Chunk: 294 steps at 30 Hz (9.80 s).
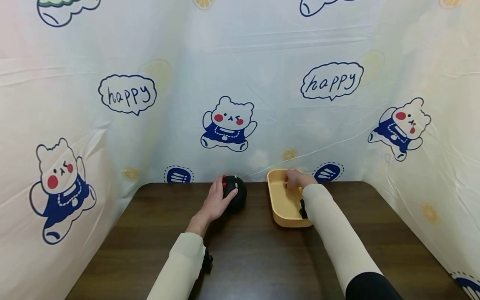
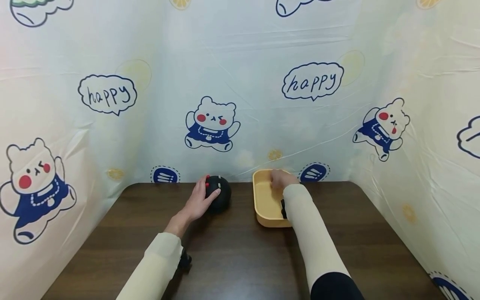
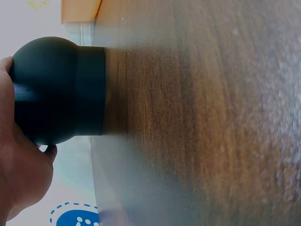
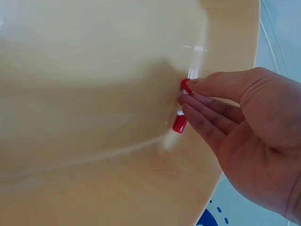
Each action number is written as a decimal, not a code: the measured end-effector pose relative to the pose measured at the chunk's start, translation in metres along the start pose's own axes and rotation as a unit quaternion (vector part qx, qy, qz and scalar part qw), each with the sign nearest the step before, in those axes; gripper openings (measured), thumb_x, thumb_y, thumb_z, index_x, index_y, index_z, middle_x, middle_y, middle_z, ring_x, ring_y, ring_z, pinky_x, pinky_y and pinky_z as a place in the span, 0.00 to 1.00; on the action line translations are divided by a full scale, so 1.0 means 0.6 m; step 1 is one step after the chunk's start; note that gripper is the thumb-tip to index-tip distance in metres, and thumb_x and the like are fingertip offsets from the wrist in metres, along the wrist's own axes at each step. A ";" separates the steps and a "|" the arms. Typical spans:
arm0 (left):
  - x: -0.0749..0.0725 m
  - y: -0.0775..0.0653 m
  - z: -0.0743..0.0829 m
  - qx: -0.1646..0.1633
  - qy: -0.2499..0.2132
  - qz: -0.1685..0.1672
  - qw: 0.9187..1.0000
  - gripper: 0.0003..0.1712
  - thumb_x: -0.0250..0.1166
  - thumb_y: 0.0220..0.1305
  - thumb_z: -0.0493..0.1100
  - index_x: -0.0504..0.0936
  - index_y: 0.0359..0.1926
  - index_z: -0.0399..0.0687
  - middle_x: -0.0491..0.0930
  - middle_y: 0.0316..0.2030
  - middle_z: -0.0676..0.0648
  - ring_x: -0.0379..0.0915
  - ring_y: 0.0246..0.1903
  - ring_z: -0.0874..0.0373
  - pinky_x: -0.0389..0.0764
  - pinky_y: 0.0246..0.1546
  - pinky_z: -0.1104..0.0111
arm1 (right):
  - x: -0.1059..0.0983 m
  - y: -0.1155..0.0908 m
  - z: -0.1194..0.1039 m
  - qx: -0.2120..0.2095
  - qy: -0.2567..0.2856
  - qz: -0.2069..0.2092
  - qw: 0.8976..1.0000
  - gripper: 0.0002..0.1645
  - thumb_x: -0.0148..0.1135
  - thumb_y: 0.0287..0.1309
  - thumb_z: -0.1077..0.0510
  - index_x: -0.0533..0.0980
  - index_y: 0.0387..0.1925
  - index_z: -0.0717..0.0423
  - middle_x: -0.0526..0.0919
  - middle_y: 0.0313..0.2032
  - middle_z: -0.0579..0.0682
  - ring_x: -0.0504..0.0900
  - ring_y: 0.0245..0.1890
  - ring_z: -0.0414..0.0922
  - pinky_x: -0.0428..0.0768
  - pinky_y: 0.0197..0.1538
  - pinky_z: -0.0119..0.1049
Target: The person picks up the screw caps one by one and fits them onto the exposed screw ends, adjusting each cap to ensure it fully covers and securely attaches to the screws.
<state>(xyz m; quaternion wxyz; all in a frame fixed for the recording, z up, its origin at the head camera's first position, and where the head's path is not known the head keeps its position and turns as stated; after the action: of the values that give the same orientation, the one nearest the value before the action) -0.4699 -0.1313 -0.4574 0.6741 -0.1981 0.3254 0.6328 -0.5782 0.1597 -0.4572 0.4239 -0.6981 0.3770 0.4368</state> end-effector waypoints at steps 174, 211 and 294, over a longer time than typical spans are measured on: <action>0.000 -0.002 0.003 0.011 0.010 0.015 1.000 0.54 0.51 0.71 0.72 0.42 0.81 0.47 0.46 0.80 0.40 0.45 0.76 0.43 0.57 0.70 0.35 | -0.022 -0.036 -0.287 -0.161 0.278 0.269 0.908 0.09 0.65 0.68 0.61 0.87 0.46 0.57 0.89 0.43 0.51 0.84 0.45 0.48 0.84 0.54 0.44; 0.001 0.002 -0.004 -0.002 0.006 0.011 1.000 0.54 0.54 0.71 0.71 0.43 0.81 0.48 0.46 0.80 0.41 0.46 0.76 0.43 0.56 0.71 0.37 | -0.052 -0.065 -0.246 -0.182 0.108 0.197 0.957 0.10 0.63 0.67 0.61 0.83 0.48 0.57 0.85 0.48 0.56 0.81 0.47 0.50 0.83 0.53 0.45; 0.002 0.000 -0.004 0.000 0.004 0.013 1.000 0.54 0.53 0.70 0.73 0.43 0.82 0.51 0.44 0.81 0.44 0.45 0.77 0.45 0.55 0.71 0.36 | 0.002 -0.028 0.003 0.021 0.001 -0.010 1.000 0.23 0.55 0.54 0.74 0.58 0.17 0.49 0.54 0.17 0.46 0.52 0.18 0.43 0.55 0.22 0.34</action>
<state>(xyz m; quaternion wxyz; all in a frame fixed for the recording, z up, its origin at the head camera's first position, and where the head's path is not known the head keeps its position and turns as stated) -0.4700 -0.1320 -0.4598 0.6648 -0.1964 0.3306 0.6404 -0.5634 0.1670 -0.4543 0.4426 -0.6933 0.3799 0.4233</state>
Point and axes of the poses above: each hand's wrist, its own y-axis towards the middle knuckle, its own x-axis out of the palm, z = x × y, the point moved 9 cm from there along y, towards the middle knuckle
